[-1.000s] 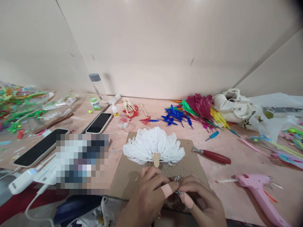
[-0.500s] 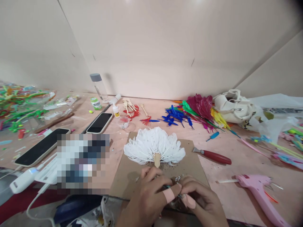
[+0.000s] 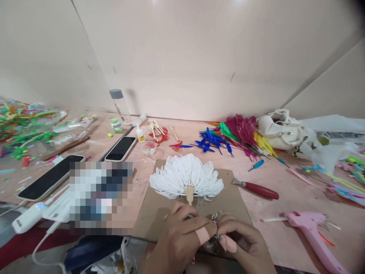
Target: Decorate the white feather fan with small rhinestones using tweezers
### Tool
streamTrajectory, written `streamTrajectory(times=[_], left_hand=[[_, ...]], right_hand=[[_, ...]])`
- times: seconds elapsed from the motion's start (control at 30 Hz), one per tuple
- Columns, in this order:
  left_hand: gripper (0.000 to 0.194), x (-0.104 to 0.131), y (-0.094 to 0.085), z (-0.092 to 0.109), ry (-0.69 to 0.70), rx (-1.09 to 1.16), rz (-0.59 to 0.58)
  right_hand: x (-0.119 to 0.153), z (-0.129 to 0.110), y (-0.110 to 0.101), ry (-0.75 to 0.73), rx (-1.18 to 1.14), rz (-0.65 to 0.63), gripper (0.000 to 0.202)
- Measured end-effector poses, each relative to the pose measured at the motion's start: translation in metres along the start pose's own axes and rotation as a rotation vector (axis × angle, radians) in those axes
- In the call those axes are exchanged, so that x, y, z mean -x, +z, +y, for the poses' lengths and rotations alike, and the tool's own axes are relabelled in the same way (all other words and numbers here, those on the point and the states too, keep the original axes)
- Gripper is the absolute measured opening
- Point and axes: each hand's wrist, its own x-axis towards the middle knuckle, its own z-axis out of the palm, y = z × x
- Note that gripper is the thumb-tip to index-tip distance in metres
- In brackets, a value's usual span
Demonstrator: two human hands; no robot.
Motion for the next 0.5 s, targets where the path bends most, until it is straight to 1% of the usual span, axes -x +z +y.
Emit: streamTrajectory(times=[0.1, 0.2, 0.27, 0.37, 0.43, 0.5], left_hand=[[0.030, 0.000, -0.001, 0.000, -0.005, 0.032, 0.019], [0.030, 0.001, -0.003, -0.001, -0.031, 0.078, 0.030], [0.030, 0.003, -0.004, -0.002, -0.053, 0.107, 0.029], [0.030, 0.006, -0.005, -0.004, -0.079, 0.171, 0.073], [0.029, 0.008, -0.006, -0.005, -0.117, 0.202, 0.112], [0.030, 0.008, -0.008, -0.005, -0.173, 0.211, 0.127]], right_hand=[[-0.003, -0.004, 0.000, -0.028, 0.026, -0.046, 0.008], [-0.003, -0.007, 0.000, -0.045, 0.023, -0.003, 0.009], [-0.002, -0.008, 0.000, -0.046, 0.021, 0.003, 0.009], [-0.002, -0.008, 0.001, -0.078, 0.051, 0.001, 0.010], [-0.003, -0.011, 0.002, -0.132, 0.100, 0.048, 0.013], [-0.001, -0.017, 0.001, -0.187, 0.181, 0.110, 0.015]])
